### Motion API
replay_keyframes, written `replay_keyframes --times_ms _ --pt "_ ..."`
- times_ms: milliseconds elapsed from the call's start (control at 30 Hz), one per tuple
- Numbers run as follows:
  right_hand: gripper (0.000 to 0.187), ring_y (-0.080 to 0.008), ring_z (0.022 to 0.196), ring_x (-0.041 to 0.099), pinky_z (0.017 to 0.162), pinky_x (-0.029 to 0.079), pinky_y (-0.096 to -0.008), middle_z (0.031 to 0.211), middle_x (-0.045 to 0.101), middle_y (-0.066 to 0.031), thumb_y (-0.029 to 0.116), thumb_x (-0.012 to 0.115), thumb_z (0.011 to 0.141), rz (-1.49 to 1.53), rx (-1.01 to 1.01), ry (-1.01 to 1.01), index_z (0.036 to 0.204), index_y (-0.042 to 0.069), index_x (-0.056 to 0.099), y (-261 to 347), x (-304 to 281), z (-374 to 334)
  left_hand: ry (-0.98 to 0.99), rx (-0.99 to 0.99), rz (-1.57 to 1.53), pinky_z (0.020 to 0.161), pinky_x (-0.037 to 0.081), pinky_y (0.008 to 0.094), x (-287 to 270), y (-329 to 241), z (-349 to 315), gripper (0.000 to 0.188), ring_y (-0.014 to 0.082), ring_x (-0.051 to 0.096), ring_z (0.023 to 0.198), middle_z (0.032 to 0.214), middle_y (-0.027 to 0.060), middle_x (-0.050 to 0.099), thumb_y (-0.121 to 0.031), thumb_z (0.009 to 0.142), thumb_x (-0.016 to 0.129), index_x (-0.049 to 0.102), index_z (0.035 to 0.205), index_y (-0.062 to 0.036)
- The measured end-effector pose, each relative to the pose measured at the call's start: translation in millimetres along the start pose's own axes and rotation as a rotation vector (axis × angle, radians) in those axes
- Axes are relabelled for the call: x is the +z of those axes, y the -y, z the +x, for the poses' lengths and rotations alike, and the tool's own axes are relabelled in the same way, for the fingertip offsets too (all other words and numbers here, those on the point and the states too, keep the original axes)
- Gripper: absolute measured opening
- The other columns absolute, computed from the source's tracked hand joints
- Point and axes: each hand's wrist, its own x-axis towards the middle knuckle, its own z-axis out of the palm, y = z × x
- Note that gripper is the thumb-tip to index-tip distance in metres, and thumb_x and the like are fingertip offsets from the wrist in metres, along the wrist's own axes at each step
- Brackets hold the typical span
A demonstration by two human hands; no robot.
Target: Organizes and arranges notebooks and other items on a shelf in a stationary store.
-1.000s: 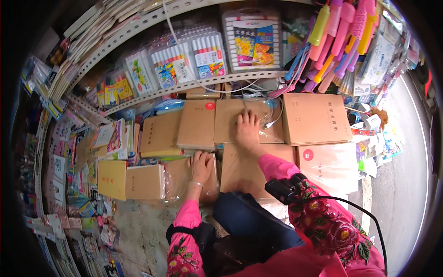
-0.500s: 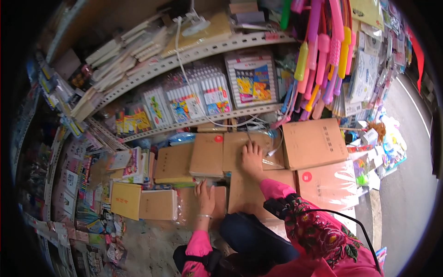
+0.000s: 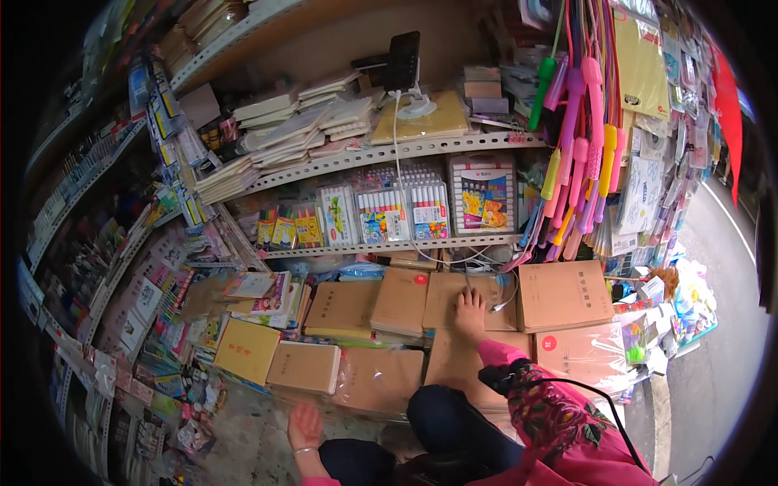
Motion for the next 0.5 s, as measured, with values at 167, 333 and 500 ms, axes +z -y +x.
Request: replay_keyframes --times_ms 167,333,500 --pt "0.048 -0.0309 0.131 0.029 0.107 0.016 -0.0512 0.139 0.037 -0.012 0.031 0.051 0.086 0.001 -0.01 0.188 0.125 0.003 0.046 -1.9 -44.2 -18.9 -0.08 -0.089 0.109 0.09 0.044 0.0412 -33.6 9.2 5.9 0.045 0.0269 0.051 0.111 0.124 0.0111 0.051 -0.032 0.087 0.059 0.049 0.125 -0.0093" --pt "0.051 -0.0292 0.134 0.026 0.108 0.015 -0.0522 0.142 0.034 -0.0093 0.038 0.041 0.091 -0.042 -0.305 0.318 0.135 0.013 0.037 -4.3 -84.9 -90.9 0.175 -0.102 0.139 0.088 0.046 0.0388 -17.4 10.0 5.1 0.042 0.0277 0.054 0.106 0.12 0.0137 0.054 -0.028 0.088 0.058 0.049 0.124 -0.0065" --pt "0.051 -0.0292 0.133 0.026 0.108 0.016 -0.0516 0.141 0.034 -0.0095 0.038 0.04 0.091 -0.011 -0.27 0.307 0.136 0.014 0.035 -0.5 -87.1 -94.7 0.247 -0.133 0.185 0.084 0.047 0.0365 -0.4 12.9 3.4 0.04 0.0274 0.057 0.102 0.119 0.0156 0.054 -0.026 0.09 0.056 0.049 0.123 -0.0043"
